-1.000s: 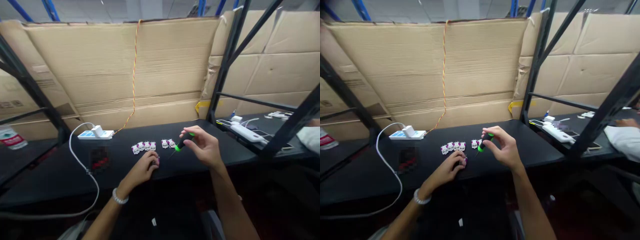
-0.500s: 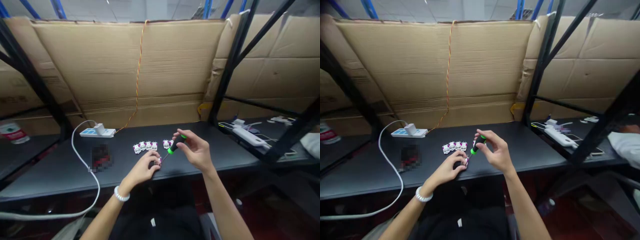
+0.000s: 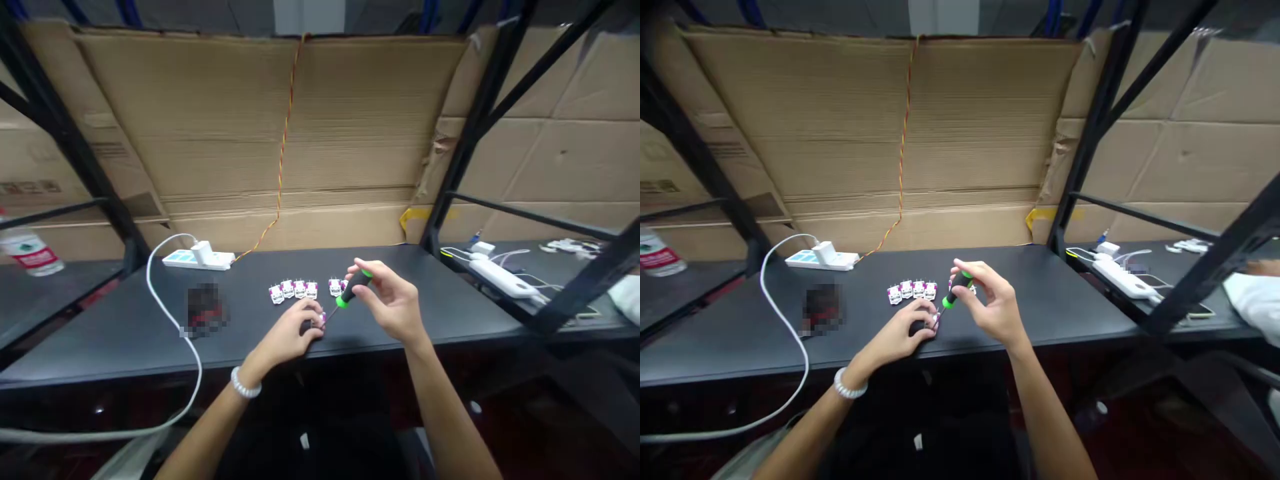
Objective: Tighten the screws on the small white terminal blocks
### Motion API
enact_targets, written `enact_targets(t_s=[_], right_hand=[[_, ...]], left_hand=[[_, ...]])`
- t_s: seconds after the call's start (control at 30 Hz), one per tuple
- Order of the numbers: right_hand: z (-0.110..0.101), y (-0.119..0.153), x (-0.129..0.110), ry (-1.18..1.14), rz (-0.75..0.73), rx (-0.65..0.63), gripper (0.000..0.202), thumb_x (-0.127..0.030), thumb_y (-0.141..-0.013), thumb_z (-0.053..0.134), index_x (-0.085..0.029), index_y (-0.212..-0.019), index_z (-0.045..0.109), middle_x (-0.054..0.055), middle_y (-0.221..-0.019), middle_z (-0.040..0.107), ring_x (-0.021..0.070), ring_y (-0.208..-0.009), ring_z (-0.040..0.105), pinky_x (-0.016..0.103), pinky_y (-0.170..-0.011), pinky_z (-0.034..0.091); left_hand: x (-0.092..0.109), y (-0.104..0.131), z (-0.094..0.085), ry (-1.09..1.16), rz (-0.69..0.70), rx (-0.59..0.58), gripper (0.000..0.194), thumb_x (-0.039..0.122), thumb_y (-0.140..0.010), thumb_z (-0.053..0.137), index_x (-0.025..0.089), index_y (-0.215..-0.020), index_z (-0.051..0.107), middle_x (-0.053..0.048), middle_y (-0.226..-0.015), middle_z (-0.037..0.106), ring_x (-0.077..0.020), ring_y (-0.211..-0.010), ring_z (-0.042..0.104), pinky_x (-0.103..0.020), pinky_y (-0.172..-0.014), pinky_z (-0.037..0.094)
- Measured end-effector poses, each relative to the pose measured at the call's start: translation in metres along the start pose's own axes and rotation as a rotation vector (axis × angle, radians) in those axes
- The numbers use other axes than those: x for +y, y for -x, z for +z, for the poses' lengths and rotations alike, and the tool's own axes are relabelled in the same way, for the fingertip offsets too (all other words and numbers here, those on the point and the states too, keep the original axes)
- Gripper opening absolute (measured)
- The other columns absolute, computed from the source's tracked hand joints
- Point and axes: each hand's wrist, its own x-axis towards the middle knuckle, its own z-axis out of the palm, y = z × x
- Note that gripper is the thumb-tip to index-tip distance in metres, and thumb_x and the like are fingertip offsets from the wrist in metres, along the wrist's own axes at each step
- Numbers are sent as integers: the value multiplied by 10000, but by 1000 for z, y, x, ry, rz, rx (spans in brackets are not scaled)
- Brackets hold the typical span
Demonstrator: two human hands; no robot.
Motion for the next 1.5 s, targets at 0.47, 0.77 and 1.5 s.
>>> enact_targets(t_s=[0.47, 0.77, 1.5], right_hand=[[31, -39, -28, 197, -118, -253, 438, -220, -999, 714, -310, -1427, 697, 50, -1144, 765, 177, -989, 714, 294, -816, 602], [24, -40, -15, 100, -21, -303, 510, -212, -1049, 602, -318, -1547, 585, 79, -1342, 735, 200, -1137, 707, 332, -929, 609], [35, -41, -12, 293, -163, -239, 545, -311, -1006, 695, -283, -1540, 589, 106, -1251, 710, 224, -1072, 724, 397, -1006, 604]], left_hand=[[1, -1, 0, 49, 2, 3, 94, 163, -921, 720, 198, -838, 694, -63, -1114, 674, -228, -1047, 651, -382, -1046, 532], [2, -2, 2, 78, -27, 5, 113, 140, -910, 715, 191, -812, 691, -69, -1151, 665, -234, -1073, 662, -387, -1057, 524], [11, -2, 4, -38, 1, 11, 116, 113, -909, 643, 211, -911, 705, -82, -1177, 658, -269, -1137, 639, -432, -1117, 514]])
